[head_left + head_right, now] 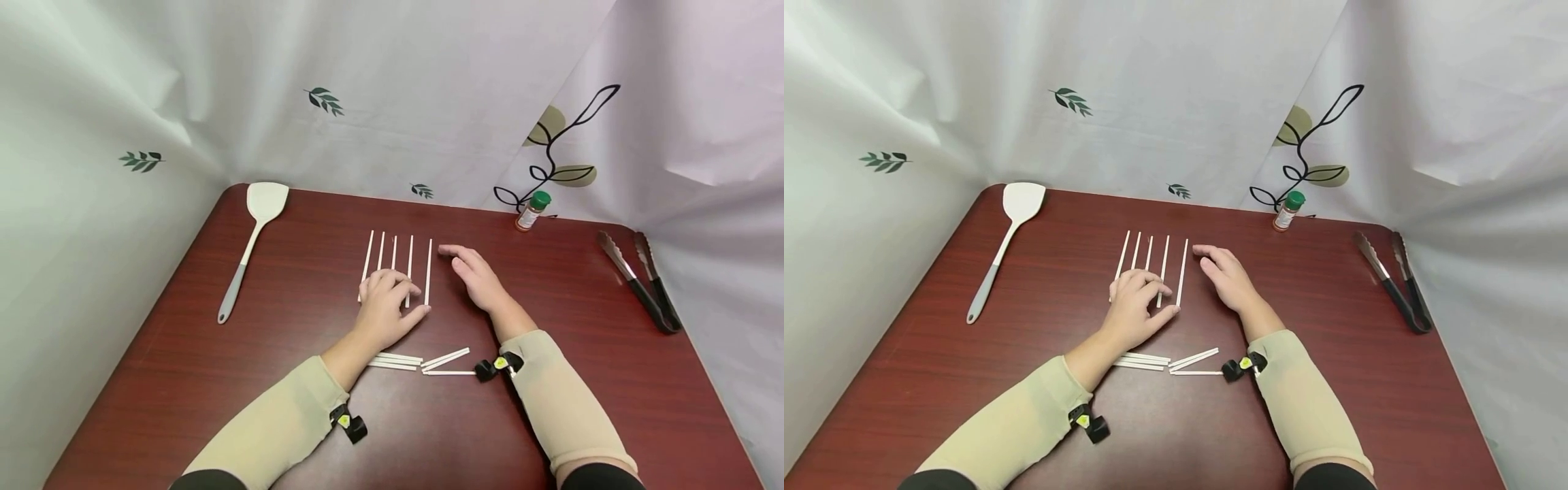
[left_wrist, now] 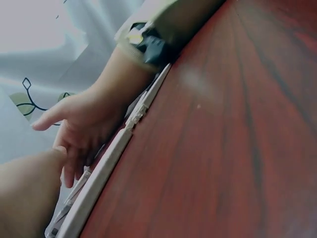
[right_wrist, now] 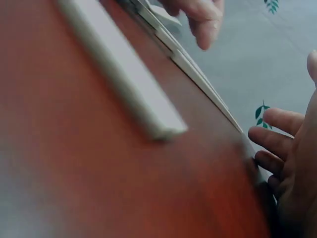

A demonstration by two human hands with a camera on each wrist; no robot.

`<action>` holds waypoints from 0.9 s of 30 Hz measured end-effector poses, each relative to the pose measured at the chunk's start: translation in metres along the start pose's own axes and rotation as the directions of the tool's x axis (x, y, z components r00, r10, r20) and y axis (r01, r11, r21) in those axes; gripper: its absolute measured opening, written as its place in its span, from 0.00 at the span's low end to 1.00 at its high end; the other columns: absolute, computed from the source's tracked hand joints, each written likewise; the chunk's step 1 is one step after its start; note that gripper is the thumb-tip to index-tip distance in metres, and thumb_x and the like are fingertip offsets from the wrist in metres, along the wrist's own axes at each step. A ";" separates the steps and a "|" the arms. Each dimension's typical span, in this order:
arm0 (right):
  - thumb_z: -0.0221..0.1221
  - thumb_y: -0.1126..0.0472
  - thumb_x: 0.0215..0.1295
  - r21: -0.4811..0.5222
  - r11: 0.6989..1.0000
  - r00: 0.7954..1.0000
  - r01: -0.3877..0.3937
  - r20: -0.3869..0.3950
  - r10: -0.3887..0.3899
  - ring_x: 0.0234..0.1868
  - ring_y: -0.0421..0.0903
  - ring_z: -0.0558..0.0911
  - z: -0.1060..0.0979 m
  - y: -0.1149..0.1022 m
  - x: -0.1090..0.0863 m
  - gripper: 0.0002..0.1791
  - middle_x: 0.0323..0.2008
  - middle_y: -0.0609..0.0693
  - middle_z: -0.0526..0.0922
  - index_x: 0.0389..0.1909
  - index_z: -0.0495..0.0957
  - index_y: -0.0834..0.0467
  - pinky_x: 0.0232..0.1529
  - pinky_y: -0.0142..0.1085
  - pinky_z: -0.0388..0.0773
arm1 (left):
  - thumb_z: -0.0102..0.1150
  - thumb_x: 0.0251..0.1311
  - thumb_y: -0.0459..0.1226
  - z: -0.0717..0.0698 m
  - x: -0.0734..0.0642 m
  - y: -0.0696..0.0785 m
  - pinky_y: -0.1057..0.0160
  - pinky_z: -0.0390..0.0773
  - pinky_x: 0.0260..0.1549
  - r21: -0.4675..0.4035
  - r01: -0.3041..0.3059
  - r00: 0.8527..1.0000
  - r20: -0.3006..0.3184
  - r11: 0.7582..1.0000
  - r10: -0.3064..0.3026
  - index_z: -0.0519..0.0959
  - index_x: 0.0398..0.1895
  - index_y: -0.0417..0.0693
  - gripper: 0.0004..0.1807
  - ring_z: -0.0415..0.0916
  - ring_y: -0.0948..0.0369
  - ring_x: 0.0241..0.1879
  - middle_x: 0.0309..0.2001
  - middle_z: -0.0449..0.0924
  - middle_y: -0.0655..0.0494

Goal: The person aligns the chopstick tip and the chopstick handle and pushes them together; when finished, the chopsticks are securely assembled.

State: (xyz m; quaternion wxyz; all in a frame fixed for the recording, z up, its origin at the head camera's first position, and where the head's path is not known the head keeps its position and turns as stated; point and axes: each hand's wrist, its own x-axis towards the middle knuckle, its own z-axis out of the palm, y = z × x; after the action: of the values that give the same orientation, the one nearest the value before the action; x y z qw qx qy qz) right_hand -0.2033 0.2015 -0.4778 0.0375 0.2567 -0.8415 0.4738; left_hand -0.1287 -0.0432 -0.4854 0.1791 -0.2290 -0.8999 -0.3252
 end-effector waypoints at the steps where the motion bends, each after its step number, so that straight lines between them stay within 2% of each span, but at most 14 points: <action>1: 0.49 0.66 0.79 0.000 1.000 1.000 0.003 0.006 -0.003 0.68 0.60 0.73 0.000 -0.003 -0.006 0.21 0.64 0.62 0.81 0.66 0.79 0.67 0.70 0.54 0.62 | 0.78 0.58 0.52 -0.001 -0.001 0.001 0.39 0.64 0.58 -0.018 -0.020 1.000 -0.006 1.000 0.020 0.87 0.40 0.55 0.16 0.70 0.49 0.61 0.54 0.81 0.53; 5: 0.57 0.64 0.76 -0.012 0.999 0.998 0.047 0.037 -0.046 0.70 0.63 0.72 -0.001 -0.012 -0.030 0.19 0.62 0.62 0.82 0.62 0.82 0.66 0.72 0.55 0.63 | 0.78 0.58 0.49 -0.004 -0.004 0.003 0.41 0.68 0.55 -0.071 -0.095 0.995 -0.010 0.993 0.094 0.87 0.42 0.53 0.15 0.71 0.50 0.60 0.54 0.81 0.53; 9: 0.65 0.62 0.70 -0.051 0.993 0.992 0.107 0.073 -0.103 0.71 0.65 0.72 0.001 -0.019 -0.056 0.19 0.61 0.58 0.83 0.60 0.84 0.63 0.73 0.56 0.63 | 0.78 0.58 0.47 -0.008 -0.012 0.003 0.41 0.68 0.55 -0.116 -0.136 0.990 0.008 0.984 0.138 0.87 0.43 0.52 0.15 0.71 0.50 0.60 0.53 0.81 0.54; 14: 0.71 0.62 0.64 -0.097 0.985 0.988 0.141 0.074 -0.134 0.69 0.63 0.74 0.005 -0.028 -0.082 0.18 0.59 0.53 0.85 0.55 0.87 0.58 0.73 0.50 0.64 | 0.77 0.59 0.43 -0.017 -0.026 0.001 0.43 0.69 0.58 -0.179 -0.181 0.981 0.033 0.967 0.190 0.87 0.43 0.50 0.13 0.73 0.50 0.56 0.50 0.82 0.53; 18: 0.73 0.63 0.62 -0.124 0.980 0.988 0.153 0.053 -0.147 0.67 0.61 0.77 0.009 -0.034 -0.098 0.16 0.56 0.51 0.87 0.50 0.88 0.56 0.73 0.44 0.64 | 0.76 0.60 0.40 -0.024 -0.037 -0.002 0.49 0.74 0.57 -0.216 -0.214 0.972 0.049 0.953 0.230 0.87 0.42 0.49 0.10 0.77 0.54 0.52 0.46 0.83 0.56; 23: 0.76 0.61 0.58 -0.157 0.971 0.983 0.180 0.066 -0.172 0.67 0.62 0.77 0.012 -0.041 -0.114 0.15 0.55 0.49 0.87 0.47 0.90 0.52 0.71 0.50 0.64 | 0.75 0.60 0.37 -0.032 -0.047 -0.007 0.56 0.75 0.53 -0.240 -0.263 0.955 0.073 0.935 0.287 0.87 0.40 0.50 0.07 0.79 0.59 0.46 0.41 0.84 0.60; 27: 0.79 0.58 0.55 -0.172 0.967 0.980 0.188 0.090 -0.175 0.68 0.61 0.76 0.014 -0.048 -0.124 0.17 0.57 0.48 0.86 0.46 0.91 0.50 0.72 0.50 0.62 | 0.75 0.59 0.37 -0.038 -0.053 -0.010 0.58 0.75 0.51 -0.248 -0.284 0.944 0.094 0.926 0.315 0.88 0.40 0.50 0.07 0.78 0.60 0.45 0.41 0.84 0.62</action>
State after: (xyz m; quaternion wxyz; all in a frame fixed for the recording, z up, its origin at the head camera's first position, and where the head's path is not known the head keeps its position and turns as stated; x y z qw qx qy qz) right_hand -0.0713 0.2195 -0.4861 0.0724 0.3457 -0.8545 0.3808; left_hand -0.0830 -0.0916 -0.4879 0.1387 -0.4042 -0.8200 -0.3807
